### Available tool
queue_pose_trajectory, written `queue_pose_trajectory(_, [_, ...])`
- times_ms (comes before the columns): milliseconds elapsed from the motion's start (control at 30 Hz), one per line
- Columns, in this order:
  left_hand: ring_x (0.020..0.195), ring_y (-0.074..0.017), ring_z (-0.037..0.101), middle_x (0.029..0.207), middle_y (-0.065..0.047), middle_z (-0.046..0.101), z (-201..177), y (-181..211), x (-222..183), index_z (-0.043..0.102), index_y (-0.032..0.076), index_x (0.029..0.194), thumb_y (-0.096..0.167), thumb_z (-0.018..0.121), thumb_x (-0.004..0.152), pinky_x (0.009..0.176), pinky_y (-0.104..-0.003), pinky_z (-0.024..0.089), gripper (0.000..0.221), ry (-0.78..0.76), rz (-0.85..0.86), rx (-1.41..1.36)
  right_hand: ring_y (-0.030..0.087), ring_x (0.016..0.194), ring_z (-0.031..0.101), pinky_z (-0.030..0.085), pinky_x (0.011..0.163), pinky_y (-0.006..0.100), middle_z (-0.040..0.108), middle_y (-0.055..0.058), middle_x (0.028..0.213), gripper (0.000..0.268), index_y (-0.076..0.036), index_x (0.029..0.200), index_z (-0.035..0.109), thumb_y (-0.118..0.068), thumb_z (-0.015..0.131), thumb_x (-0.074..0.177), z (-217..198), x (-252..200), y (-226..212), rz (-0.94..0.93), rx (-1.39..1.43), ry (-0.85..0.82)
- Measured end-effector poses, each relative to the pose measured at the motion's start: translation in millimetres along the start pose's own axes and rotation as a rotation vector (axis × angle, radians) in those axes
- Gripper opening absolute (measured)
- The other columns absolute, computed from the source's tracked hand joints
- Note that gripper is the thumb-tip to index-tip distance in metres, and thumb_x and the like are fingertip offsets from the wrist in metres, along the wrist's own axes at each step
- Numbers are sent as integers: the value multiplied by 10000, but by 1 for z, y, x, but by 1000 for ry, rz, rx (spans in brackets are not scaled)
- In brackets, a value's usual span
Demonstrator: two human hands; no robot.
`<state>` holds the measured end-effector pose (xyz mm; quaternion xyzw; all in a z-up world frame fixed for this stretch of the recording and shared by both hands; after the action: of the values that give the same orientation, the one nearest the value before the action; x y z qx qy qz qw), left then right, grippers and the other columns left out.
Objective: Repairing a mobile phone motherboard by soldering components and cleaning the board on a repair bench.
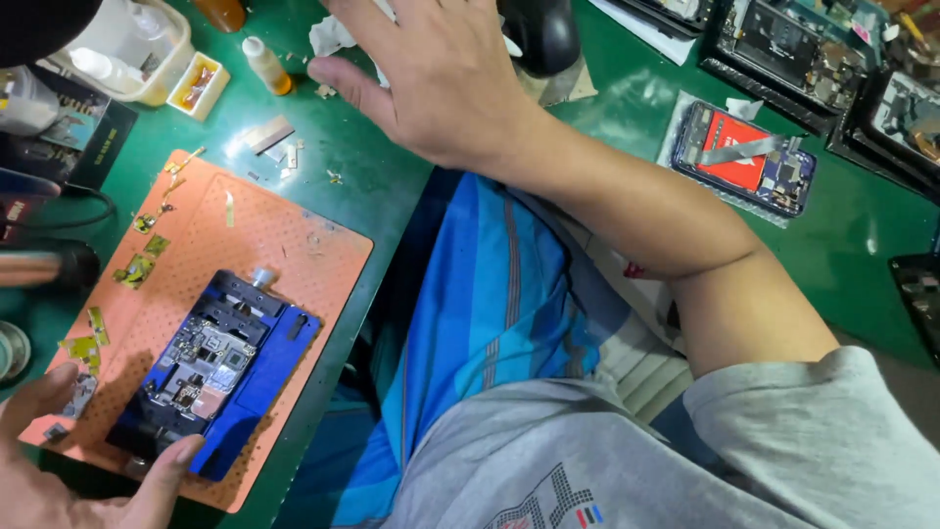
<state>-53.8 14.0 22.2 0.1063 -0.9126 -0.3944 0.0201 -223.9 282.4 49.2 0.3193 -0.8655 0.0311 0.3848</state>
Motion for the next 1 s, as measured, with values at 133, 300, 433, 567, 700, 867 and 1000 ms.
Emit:
queue_pose_trajectory(133, [1093, -336, 405, 1264, -275, 421, 2, -32, 8, 418, -131, 1144, 110, 760, 549, 891, -340, 300, 727, 14, 57, 223, 241, 833, 522, 320, 741, 365, 517, 88, 1002, 236, -83, 1025, 556, -239, 609, 856, -46, -15, -5, -34, 86, -101])
queue_pose_trajectory(300, [1066, -342, 423, 1285, -250, 408, 10, -20, 10, 408, -105, 1193, 67, 744, 599, 799, -332, 313, 704, 25, 64, 179, 277, 963, 529, 375, 821, 431, 506, 120, 1170, 482, -92, 1128, 511, -164, 590, 658, -84, -81, 32, 23, -10, -461])
queue_pose_trajectory(433, [1035, -350, 444, 1308, -221, 394, 14, -13, 3, 396, -75, 1248, 19, 728, 654, 696, -322, 328, 687, 53, 48, 133, 373, 1209, 274, 196, 965, 500, 264, 235, 1346, 882, -110, 1344, 240, -298, 596, 559, -94, -166, 93, 387, -237, -1111])
queue_pose_trajectory(567, [1004, -356, 465, 1331, -194, 378, 18, -9, -11, 383, -46, 1304, -30, 712, 710, 593, -312, 342, 679, 96, 9, 82, 376, 1131, 383, 301, 915, 463, 363, 201, 1285, 1013, -193, 1397, 159, -340, 648, 522, -100, -197, 122, 454, -321, -1247])
queue_pose_trajectory(700, [984, -361, 478, 1346, -175, 368, 10, -21, -10, 374, -27, 1341, -63, 702, 748, 524, -305, 352, 679, 153, -29, 53, 379, 1096, 424, 287, 925, 478, 418, 176, 1257, 966, -180, 1383, 221, -315, 662, 534, -108, -199, 130, 476, -290, -1216])
queue_pose_trajectory(867, [1103, -369, 477, 1147, -306, 583, -10, -10, -6, 158, -53, 1424, 320, 729, 716, 943, -397, 324, 984, 175, 632, 356, 320, 942, 575, 362, 831, 378, 624, 148, 1098, 894, -101, 1336, 488, -401, 594, 500, -94, -251, 173, 315, -344, -912])
queue_pose_trajectory(1000, [997, -314, 510, 1157, -232, 574, -14, -8, -7, 173, -26, 1416, 398, 705, 752, 870, -386, 284, 951, 240, 599, 366, 331, 957, 527, 441, 795, 368, 570, 214, 1084, 881, -15, 1326, 540, -251, 715, 495, -90, -270, 183, 353, -236, -776])
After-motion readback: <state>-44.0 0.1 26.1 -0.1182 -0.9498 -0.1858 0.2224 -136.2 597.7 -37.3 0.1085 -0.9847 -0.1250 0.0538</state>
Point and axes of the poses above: each hand's wrist, its own x-axis towards the middle knuckle, its own z-axis out of the palm, y = z × x, the point moved 4 cm from there along x, towards the middle knuckle
